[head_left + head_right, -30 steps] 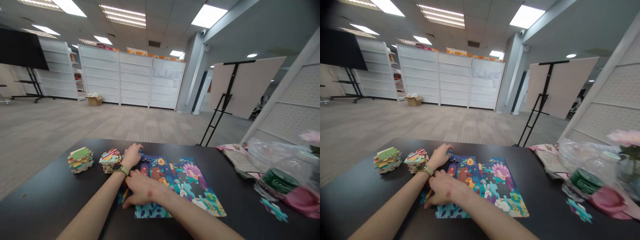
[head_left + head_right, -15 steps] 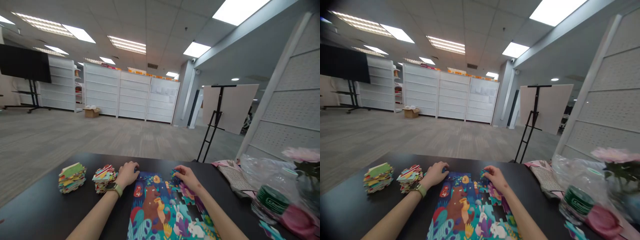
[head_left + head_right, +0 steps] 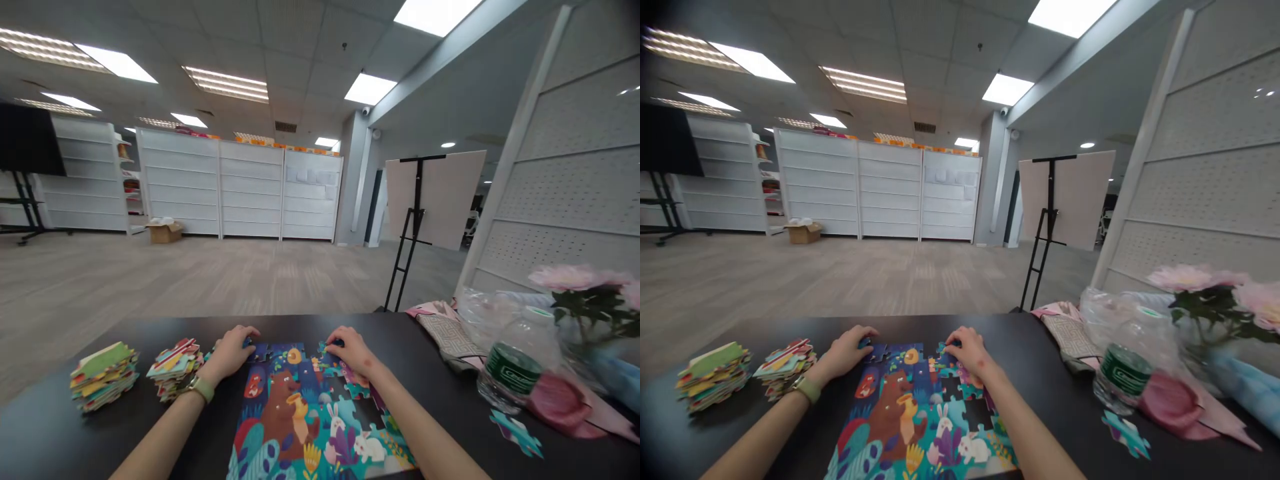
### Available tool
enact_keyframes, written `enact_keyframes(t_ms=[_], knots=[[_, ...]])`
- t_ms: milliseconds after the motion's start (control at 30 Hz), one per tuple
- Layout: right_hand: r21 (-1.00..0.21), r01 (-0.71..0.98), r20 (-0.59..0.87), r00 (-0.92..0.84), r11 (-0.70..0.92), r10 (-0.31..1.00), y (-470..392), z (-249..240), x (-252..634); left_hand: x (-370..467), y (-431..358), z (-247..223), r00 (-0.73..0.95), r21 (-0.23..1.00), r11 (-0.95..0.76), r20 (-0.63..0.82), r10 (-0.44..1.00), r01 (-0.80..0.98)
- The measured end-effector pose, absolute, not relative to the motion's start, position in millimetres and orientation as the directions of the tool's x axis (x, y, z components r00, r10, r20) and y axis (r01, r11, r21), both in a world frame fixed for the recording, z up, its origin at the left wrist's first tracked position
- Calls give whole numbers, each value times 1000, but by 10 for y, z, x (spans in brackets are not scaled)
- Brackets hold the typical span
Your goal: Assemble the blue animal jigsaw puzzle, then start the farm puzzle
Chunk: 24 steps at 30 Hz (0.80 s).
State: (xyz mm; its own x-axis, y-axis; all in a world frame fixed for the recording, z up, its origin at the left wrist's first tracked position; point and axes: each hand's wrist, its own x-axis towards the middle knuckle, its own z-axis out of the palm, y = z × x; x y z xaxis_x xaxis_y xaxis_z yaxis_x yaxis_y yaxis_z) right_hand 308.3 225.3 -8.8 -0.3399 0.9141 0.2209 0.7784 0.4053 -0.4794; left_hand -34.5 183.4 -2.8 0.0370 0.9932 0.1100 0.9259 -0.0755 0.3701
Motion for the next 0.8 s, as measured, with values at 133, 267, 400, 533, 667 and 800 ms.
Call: enact_keyframes(t_ms=[133, 267, 400, 533, 667, 800], knots=[[-447, 792, 210, -358, 415, 910, 2227, -65, 3054, -313, 1818, -6, 33, 406, -83, 127, 991, 910], [-431, 791, 242, -361, 433, 901, 2195, -62, 3036, -293, 1807, -14, 35, 450, -106, 163, 986, 887], [-417, 795, 275, -352, 441, 895, 2195, -76, 3033, -292, 1801, 2, 64, 527, -171, 216, 974, 832], [-428, 777, 304, -356, 461, 884, 2218, -79, 3035, -310, 1841, 68, 42, 632, -213, 274, 961, 745], [-435, 753, 363, -354, 493, 862, 2204, -47, 3010, -266, 1886, 105, 17, 746, -222, 272, 962, 628], [-441, 722, 419, -360, 533, 834, 2157, -16, 2966, -91, 1868, 23, 53, 798, -252, 267, 962, 548]])
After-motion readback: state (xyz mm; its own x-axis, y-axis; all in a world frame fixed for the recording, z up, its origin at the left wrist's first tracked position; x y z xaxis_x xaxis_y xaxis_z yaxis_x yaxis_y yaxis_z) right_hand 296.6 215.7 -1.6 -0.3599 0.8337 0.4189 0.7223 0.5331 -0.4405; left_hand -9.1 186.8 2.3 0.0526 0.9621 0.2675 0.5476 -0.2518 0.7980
